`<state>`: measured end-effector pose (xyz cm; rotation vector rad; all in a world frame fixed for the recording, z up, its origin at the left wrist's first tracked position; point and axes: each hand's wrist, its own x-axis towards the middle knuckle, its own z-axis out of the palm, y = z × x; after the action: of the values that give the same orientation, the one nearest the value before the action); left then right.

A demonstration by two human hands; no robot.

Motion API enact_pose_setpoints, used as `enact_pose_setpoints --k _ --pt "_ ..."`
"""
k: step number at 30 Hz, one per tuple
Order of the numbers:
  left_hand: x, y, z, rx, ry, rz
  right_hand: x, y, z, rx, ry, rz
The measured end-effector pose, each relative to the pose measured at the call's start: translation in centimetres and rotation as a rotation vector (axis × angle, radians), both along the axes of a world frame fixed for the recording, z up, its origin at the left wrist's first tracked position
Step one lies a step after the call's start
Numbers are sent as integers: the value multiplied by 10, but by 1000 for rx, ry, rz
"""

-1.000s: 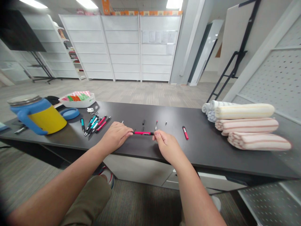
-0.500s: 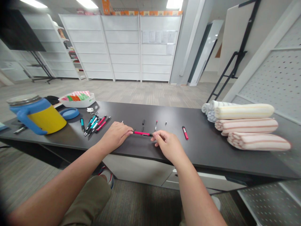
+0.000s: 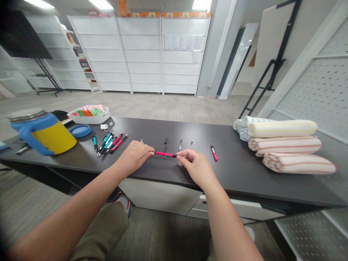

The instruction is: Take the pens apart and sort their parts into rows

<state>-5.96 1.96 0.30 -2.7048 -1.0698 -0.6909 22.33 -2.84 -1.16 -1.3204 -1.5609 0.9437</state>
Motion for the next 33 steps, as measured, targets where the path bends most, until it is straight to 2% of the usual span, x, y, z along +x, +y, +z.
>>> enact_pose_setpoints --k 8,12,17,24,33 --pt "-1 2 -3 -14 3 -11 3 1 -5 9 13 -40" --pt "-1 3 -4 -8 6 -6 0 0 -1 17 17 -27" --pt "-1 3 -3 -19 22 -5 -2 -3 8 -15 -195 -50" --pt "0 1 -1 -43 47 8 1 3 -3 -4 42 -4" --pt "1 2 -1 -41 48 2 5 3 -7 21 68 -17"
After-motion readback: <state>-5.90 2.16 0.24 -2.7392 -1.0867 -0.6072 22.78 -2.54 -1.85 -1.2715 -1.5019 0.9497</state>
